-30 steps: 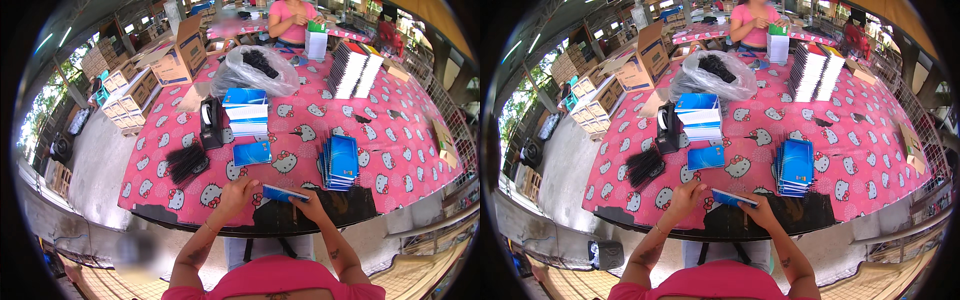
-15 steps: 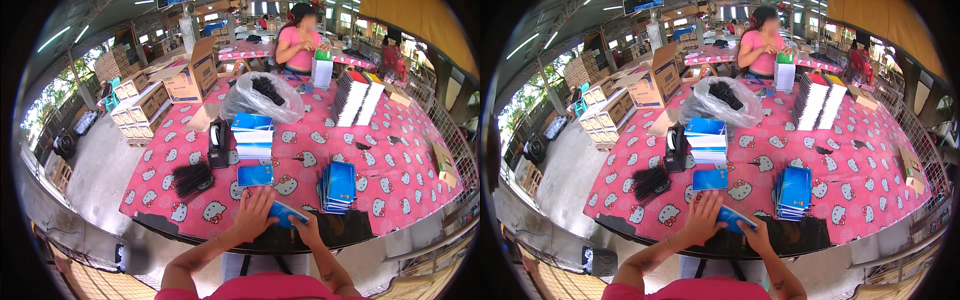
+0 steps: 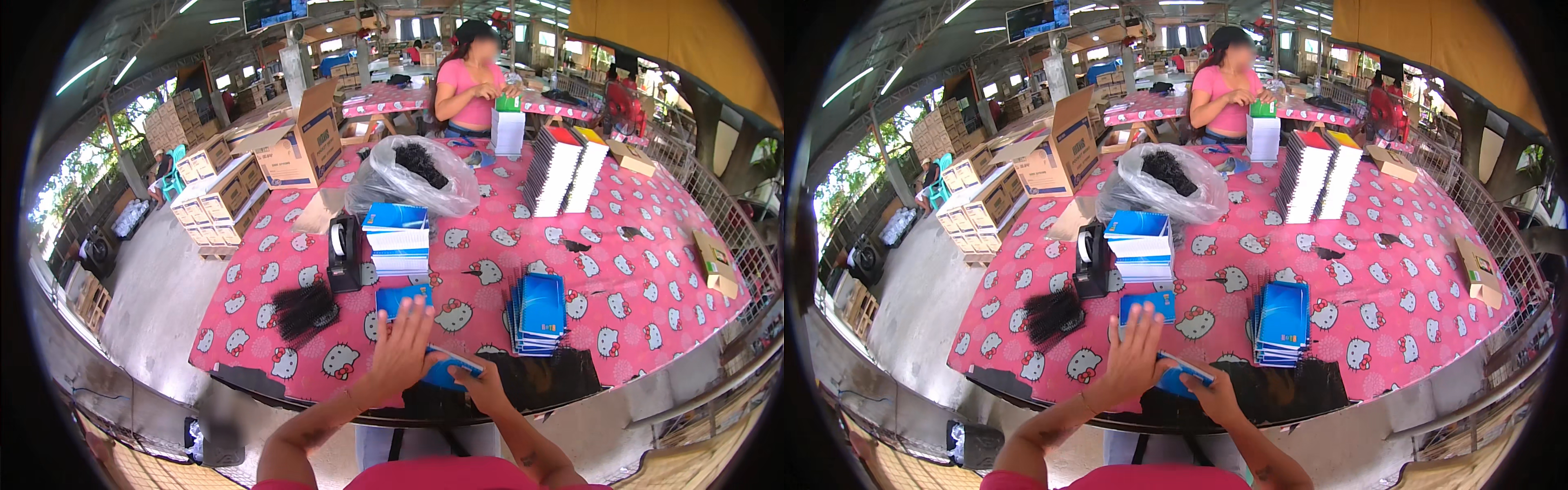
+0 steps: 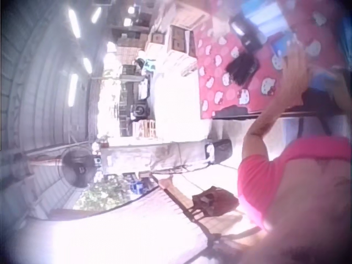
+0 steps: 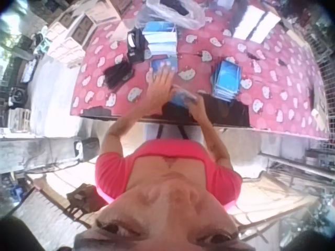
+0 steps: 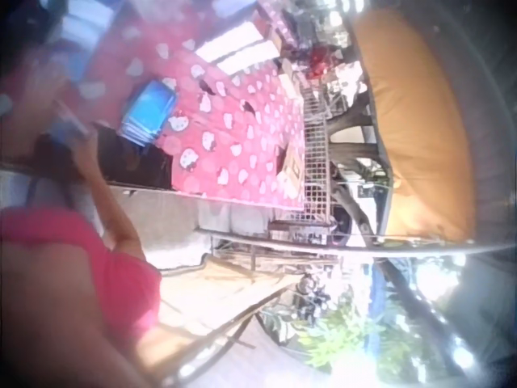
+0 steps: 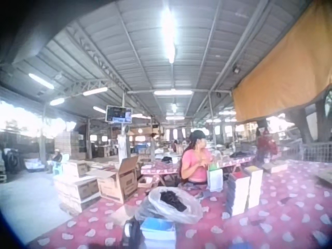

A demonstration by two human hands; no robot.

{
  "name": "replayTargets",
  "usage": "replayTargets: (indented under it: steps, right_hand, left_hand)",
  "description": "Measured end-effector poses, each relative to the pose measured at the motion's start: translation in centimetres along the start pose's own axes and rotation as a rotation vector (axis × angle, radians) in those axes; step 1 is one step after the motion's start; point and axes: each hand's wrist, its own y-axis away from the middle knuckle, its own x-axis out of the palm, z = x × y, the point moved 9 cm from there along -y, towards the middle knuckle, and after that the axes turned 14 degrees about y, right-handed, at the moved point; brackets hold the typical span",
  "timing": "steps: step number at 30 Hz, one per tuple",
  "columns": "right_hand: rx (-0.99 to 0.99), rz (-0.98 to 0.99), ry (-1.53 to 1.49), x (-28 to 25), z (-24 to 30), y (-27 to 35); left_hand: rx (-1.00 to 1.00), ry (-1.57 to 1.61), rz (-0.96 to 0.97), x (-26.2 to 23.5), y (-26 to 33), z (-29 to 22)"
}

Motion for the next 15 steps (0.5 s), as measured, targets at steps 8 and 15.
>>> replayTargets:
  steps: [8,15]
  right_hand:
    - [-0.093,0.03,0.142,1.1,2.7,0.5]
    - [-0.342,-0.024,0.176,1.4,2.2,0.3]
  left_hand:
    - [-0.012,-0.143,-0.137,-3.1,-1.8,-0.9]
    - [0.136,-0.034,0.062,1.0,0.8,-3.3]
